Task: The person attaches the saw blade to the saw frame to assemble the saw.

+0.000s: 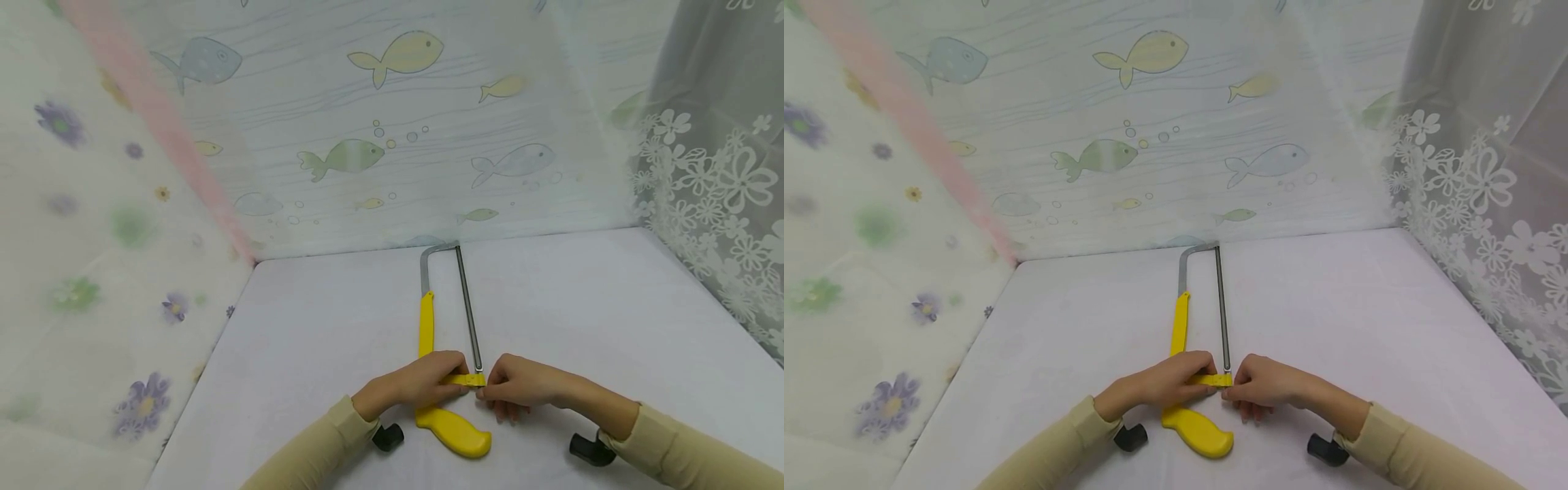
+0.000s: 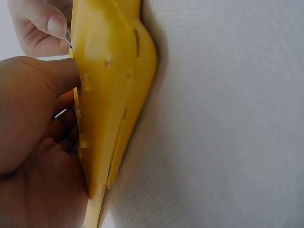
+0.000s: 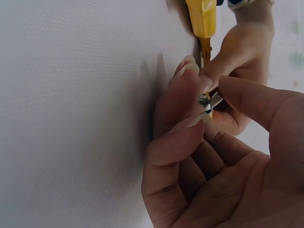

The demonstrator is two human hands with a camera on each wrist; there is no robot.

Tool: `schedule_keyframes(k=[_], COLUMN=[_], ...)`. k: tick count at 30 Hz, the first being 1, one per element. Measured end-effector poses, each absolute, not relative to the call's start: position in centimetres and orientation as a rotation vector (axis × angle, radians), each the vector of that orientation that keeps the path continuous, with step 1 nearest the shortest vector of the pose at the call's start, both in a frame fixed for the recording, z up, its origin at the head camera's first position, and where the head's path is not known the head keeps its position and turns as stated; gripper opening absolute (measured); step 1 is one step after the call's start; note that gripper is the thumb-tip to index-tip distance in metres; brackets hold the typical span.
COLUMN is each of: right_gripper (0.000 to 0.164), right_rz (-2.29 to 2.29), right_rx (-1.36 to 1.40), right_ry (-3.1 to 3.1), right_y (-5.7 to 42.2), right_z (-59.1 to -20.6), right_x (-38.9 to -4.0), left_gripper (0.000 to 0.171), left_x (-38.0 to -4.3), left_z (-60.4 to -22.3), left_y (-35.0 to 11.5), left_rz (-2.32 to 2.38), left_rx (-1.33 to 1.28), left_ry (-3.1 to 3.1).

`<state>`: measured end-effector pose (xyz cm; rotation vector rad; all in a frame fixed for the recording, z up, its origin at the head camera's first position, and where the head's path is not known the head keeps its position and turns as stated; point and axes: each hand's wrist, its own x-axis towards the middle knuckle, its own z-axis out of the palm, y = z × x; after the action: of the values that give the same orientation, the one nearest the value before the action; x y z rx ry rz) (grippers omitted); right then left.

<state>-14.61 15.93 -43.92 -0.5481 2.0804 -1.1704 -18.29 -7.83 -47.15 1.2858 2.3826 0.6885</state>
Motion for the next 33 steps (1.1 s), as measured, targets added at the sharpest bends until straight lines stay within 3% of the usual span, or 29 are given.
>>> schedule_keyframes(k=[10, 22, 33], right_gripper=[0.019, 0.024, 0.04], right_rz=[-1.142, -1.179, -1.167], right_rx=[-0.599, -0.619, -0.565], right_ry=[2.124, 2.058, 2.074], right_y=[16.8, 16.4, 15.8], right_z=[-44.0, -44.2, -44.1], right_x=[-15.0, -14.8, -14.8], left_gripper=[0.011, 0.013, 0.011], left_x=[-18.5, -18.3, -18.3], left_z=[-47.2, -47.4, -47.1], left_y=[-7.8, -7.8, -7.8], left_rz=[0.701, 0.707, 0.693], left_rx=[1.243, 1.235, 1.244], left_ry=[2.379, 2.368, 2.368])
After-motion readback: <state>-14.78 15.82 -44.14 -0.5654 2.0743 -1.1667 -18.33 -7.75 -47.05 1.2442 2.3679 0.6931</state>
